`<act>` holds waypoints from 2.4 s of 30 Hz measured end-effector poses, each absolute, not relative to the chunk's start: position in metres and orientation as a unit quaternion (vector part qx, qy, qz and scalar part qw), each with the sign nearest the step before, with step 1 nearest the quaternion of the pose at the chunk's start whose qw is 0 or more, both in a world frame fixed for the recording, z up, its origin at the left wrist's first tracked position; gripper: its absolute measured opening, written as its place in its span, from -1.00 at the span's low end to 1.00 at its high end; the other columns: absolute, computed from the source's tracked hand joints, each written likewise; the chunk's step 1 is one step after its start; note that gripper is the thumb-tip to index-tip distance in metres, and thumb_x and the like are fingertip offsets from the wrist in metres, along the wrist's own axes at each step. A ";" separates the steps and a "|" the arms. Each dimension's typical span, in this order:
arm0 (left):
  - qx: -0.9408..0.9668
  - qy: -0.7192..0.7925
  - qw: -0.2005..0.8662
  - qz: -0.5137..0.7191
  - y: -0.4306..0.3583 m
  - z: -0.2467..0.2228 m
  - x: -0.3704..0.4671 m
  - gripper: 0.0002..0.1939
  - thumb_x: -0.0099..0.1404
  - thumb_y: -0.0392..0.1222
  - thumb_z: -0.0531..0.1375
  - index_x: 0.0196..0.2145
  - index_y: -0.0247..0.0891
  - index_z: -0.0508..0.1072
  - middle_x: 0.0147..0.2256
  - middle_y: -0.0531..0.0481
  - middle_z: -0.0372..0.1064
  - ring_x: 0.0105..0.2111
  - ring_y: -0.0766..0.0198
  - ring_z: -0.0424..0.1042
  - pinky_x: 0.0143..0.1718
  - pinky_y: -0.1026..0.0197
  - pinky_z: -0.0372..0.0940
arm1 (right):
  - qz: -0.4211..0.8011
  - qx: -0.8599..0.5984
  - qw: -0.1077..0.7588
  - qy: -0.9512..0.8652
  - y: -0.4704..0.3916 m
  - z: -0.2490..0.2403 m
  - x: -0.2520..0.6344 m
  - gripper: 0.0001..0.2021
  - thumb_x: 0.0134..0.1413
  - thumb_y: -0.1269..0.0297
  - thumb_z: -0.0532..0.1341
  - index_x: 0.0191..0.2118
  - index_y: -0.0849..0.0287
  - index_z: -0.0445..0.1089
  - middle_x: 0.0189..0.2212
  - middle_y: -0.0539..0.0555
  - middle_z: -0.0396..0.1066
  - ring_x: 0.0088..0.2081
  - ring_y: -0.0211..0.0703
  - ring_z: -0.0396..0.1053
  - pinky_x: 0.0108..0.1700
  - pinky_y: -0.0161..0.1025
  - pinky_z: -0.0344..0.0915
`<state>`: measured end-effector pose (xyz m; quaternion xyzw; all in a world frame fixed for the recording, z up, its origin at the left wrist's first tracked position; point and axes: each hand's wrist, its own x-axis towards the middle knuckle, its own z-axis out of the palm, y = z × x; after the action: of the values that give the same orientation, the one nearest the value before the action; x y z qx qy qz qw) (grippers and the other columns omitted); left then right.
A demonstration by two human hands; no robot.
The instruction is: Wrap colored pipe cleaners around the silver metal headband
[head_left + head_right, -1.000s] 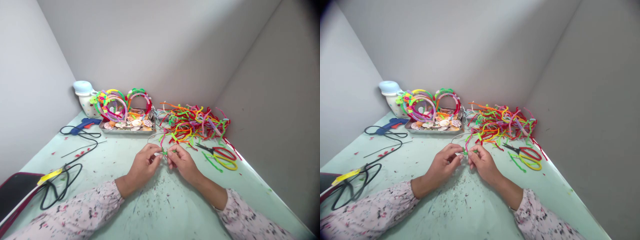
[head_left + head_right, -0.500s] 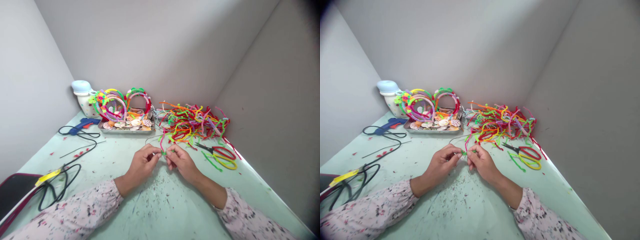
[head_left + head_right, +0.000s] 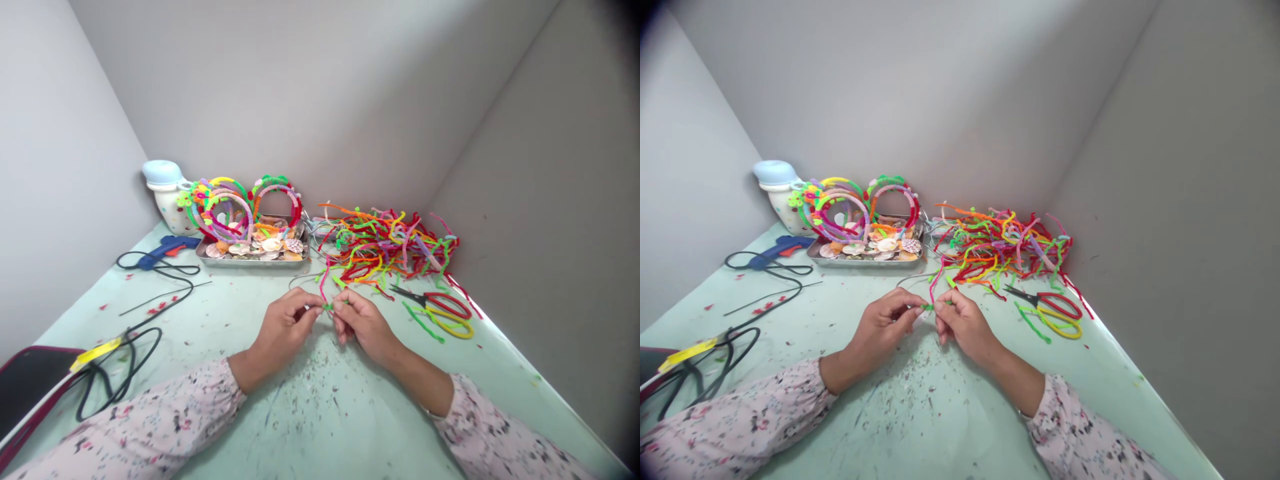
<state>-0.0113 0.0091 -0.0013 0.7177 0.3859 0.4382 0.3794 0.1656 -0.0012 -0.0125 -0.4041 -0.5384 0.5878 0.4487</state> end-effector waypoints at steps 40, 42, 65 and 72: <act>0.676 0.388 0.453 0.433 0.010 -0.009 -0.010 -0.78 0.33 -0.14 0.02 -0.11 -0.22 0.32 -0.42 0.08 0.32 -0.59 0.42 0.29 -0.53 0.35 0.20 | 0.557 -0.411 0.459 -0.556 0.001 -0.019 0.166 -0.79 0.15 0.11 0.14 -0.33 0.15 0.23 -0.60 -0.12 0.30 -0.63 -0.38 0.26 -0.56 -0.40 0.16; 0.671 0.406 0.453 0.424 0.011 -0.009 -0.011 -0.78 0.32 -0.09 0.03 -0.17 -0.24 0.34 -0.53 0.13 0.28 -0.62 0.41 0.27 -0.56 0.35 0.17 | 0.549 -0.413 0.452 -0.569 0.000 -0.020 0.166 -0.80 0.15 0.12 0.15 -0.32 0.14 0.23 -0.59 -0.12 0.31 -0.62 -0.37 0.26 -0.55 -0.39 0.17; 0.701 0.431 0.439 0.361 0.018 -0.010 -0.008 -0.73 0.25 -0.03 0.10 -0.43 -0.30 0.39 -0.64 0.14 0.14 -0.61 0.41 0.10 -0.58 0.36 0.04 | 0.550 -0.422 0.442 -0.569 0.000 -0.021 0.165 -0.80 0.16 0.12 0.13 -0.33 0.15 0.22 -0.59 -0.12 0.29 -0.63 -0.37 0.25 -0.55 -0.39 0.15; 0.713 0.405 0.447 0.358 0.018 -0.009 -0.010 -0.76 0.27 -0.06 0.09 -0.40 -0.30 0.37 -0.60 0.13 0.17 -0.58 0.39 0.13 -0.54 0.35 0.07 | 0.553 -0.421 0.443 -0.567 0.001 -0.022 0.166 -0.79 0.16 0.11 0.13 -0.33 0.15 0.22 -0.60 -0.11 0.29 -0.63 -0.38 0.24 -0.55 -0.39 0.15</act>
<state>-0.0104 0.0179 -0.0093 0.7128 0.4052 0.3583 0.4466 0.1659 0.0012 -0.0219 -0.4208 -0.5666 0.5526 0.4433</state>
